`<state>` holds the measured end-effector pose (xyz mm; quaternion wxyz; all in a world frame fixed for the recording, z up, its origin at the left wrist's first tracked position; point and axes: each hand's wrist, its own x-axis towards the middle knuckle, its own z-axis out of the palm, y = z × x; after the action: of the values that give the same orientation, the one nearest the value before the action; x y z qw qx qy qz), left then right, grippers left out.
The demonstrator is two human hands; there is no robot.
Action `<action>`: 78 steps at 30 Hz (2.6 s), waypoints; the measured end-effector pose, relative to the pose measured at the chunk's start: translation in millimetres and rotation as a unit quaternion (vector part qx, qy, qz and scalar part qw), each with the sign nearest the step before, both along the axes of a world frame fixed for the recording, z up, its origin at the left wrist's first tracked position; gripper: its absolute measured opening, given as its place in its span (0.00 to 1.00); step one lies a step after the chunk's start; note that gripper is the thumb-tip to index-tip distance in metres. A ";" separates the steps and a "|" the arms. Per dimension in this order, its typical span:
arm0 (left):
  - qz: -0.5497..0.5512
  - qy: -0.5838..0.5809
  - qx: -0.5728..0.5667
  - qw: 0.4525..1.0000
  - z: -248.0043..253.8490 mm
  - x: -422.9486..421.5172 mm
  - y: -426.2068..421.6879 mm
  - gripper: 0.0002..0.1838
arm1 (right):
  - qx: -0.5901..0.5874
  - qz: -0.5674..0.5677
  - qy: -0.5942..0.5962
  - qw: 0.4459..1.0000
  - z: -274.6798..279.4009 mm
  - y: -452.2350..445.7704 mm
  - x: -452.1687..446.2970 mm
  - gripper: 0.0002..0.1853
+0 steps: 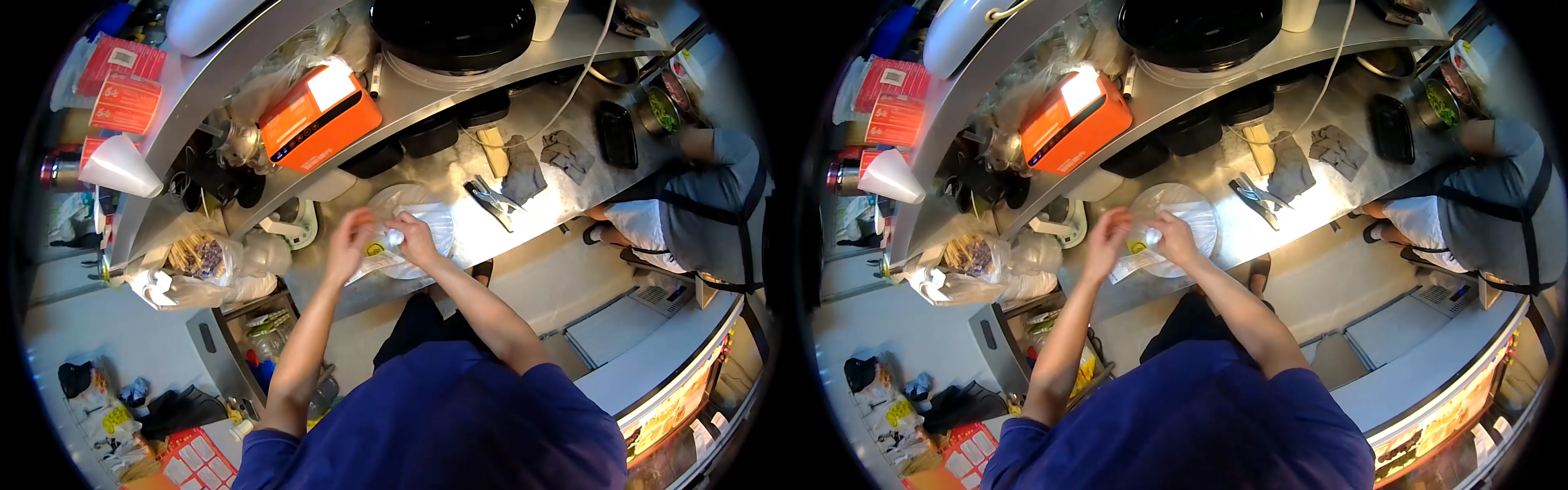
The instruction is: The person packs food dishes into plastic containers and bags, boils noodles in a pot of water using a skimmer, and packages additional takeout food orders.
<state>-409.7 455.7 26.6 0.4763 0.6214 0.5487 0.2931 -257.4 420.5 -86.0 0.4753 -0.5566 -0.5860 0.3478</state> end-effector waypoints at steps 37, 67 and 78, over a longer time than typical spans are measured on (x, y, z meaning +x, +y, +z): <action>-0.629 -0.257 -0.202 0.705 253.8 596.7 -399.0 0.23 | 0.397 -0.672 0.228 0.582 476.4 -869.7 321.4 0.35; -0.394 0.211 -0.349 0.824 -26.6 509.5 -372.3 0.15 | 0.619 -0.768 0.150 0.066 474.9 -1404.8 533.7 0.44; -0.314 0.207 -0.385 0.843 -35.3 421.9 -342.3 0.16 | 0.519 -0.833 0.149 0.122 480.6 -1398.6 539.7 0.39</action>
<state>12.3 113.3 -8.7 0.6194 0.5730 0.4788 -0.2425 282.4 -978.1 394.6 0.7236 -0.2573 0.2828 -0.5746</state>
